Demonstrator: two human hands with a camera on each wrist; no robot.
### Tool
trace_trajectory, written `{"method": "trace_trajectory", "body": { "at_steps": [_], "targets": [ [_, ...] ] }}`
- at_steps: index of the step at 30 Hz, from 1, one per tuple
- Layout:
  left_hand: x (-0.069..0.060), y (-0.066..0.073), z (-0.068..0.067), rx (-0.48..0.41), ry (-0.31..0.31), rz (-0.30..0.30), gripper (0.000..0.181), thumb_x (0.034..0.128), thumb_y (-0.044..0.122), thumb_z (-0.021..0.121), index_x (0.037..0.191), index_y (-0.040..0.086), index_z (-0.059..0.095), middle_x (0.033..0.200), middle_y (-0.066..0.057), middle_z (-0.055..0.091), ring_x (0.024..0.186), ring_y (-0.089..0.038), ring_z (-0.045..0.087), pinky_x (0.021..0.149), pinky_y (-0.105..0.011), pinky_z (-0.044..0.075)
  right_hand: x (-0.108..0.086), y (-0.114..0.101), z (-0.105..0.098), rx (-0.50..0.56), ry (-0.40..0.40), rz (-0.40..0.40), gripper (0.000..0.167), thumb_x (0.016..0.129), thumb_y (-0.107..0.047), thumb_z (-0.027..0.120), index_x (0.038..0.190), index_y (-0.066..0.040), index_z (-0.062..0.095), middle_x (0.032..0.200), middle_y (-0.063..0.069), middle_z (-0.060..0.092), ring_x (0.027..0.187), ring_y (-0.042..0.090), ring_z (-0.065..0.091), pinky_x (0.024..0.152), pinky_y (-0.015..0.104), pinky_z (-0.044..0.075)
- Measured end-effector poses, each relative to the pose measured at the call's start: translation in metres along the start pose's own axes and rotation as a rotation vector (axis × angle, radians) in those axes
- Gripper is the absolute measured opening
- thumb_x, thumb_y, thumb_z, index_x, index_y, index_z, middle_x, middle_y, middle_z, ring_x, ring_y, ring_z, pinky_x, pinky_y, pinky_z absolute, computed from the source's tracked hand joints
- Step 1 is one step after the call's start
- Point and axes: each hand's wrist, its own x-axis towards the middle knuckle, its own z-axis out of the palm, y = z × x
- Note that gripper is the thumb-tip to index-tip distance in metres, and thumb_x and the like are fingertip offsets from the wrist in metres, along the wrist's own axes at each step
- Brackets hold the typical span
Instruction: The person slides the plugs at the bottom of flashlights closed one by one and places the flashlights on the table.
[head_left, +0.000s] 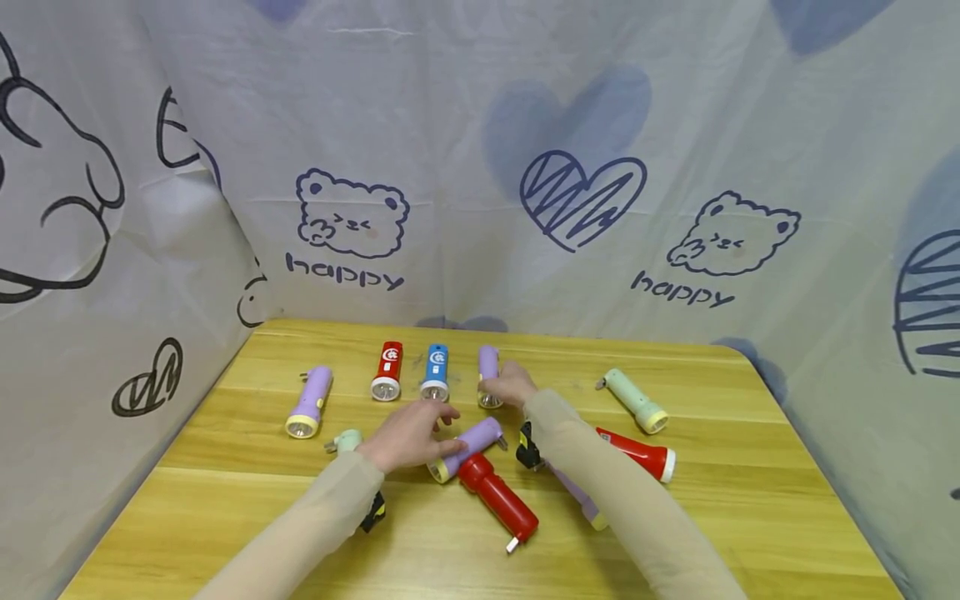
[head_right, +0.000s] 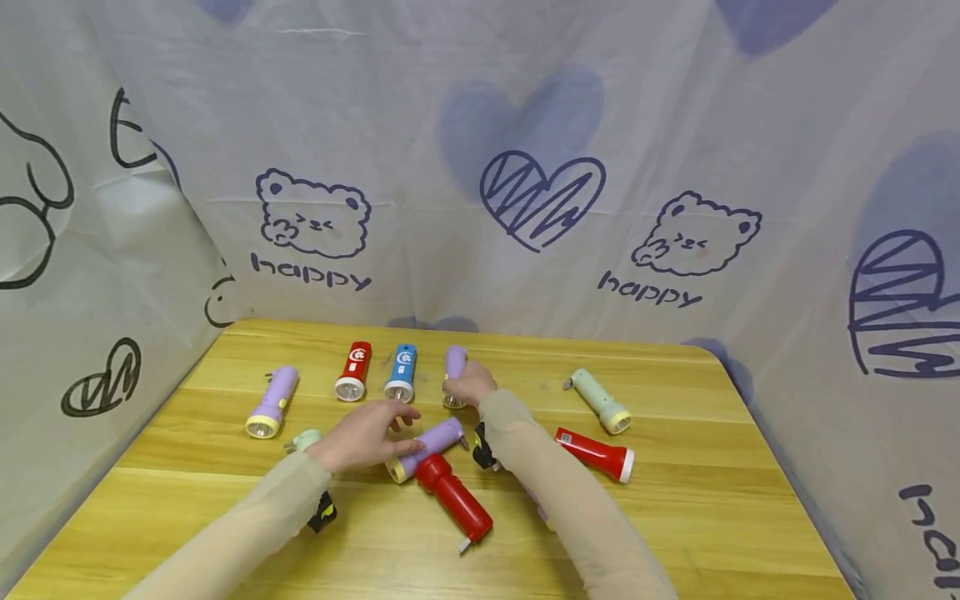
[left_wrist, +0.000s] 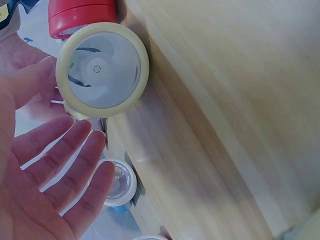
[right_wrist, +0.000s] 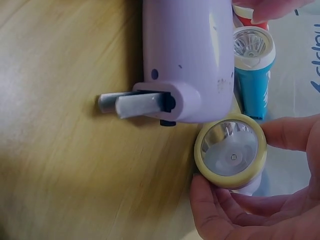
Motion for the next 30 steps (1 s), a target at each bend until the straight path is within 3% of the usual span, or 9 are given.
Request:
{"method": "trace_trajectory", "body": {
  "at_steps": [13,15,17,20,22,30],
  "targets": [
    [0.001,-0.001,0.0,-0.012,0.008,-0.008,0.05,0.0893,0.037,0.076,0.125,0.003,0.068,0.114,-0.012,0.074,0.099,-0.024,0.07,0.083,-0.04,0.06,0.0,0.003,-0.003,-0.054,0.003,-0.017,0.038,0.086,-0.025,0.069,0.108,0.005,0.06,0.095,0.012,0.06,0.083,0.023,0.053,0.069,0.028,0.045],
    [0.003,0.001,-0.002,-0.013,0.014,-0.012,0.049,0.0902,0.036,0.075,0.125,0.003,0.068,0.113,-0.012,0.074,0.099,-0.023,0.07,0.083,-0.039,0.06,-0.001,0.003,-0.006,-0.062,-0.016,-0.012,0.044,0.09,-0.029,0.065,0.113,0.007,0.06,0.102,0.017,0.063,0.088,0.027,0.057,0.075,0.034,0.05],
    [0.005,0.003,-0.004,-0.017,0.03,-0.008,0.047,0.0913,0.035,0.074,0.125,0.003,0.068,0.113,-0.011,0.074,0.099,-0.023,0.069,0.083,-0.038,0.06,-0.003,0.004,-0.011,-0.072,-0.025,-0.015,0.054,0.095,-0.035,0.059,0.124,0.011,0.057,0.118,0.025,0.065,0.104,0.034,0.062,0.09,0.041,0.054],
    [0.01,0.009,-0.007,-0.018,0.06,0.01,0.043,0.0939,0.034,0.071,0.124,0.003,0.068,0.113,-0.012,0.073,0.1,-0.023,0.069,0.085,-0.038,0.059,-0.008,0.005,-0.02,-0.06,-0.032,-0.032,0.067,0.099,-0.039,0.052,0.14,0.014,0.046,0.142,0.032,0.054,0.131,0.044,0.053,0.112,0.05,0.045],
    [0.013,0.013,-0.01,-0.024,0.068,0.017,0.042,0.0954,0.034,0.069,0.125,0.004,0.067,0.116,-0.012,0.073,0.102,-0.023,0.069,0.088,-0.039,0.059,-0.011,0.006,-0.027,-0.053,-0.017,-0.058,0.071,0.101,-0.041,0.05,0.147,0.012,0.039,0.15,0.031,0.046,0.14,0.045,0.045,0.118,0.053,0.038],
    [0.022,0.031,-0.017,-0.027,0.057,0.026,0.041,0.099,0.034,0.064,0.128,0.006,0.066,0.126,-0.011,0.07,0.111,-0.026,0.068,0.095,-0.043,0.057,-0.016,0.029,-0.065,-0.095,0.06,-0.175,0.066,0.104,-0.036,0.047,0.152,0.007,0.034,0.144,0.029,0.052,0.132,0.042,0.053,0.11,0.053,0.046]
  ]
}}
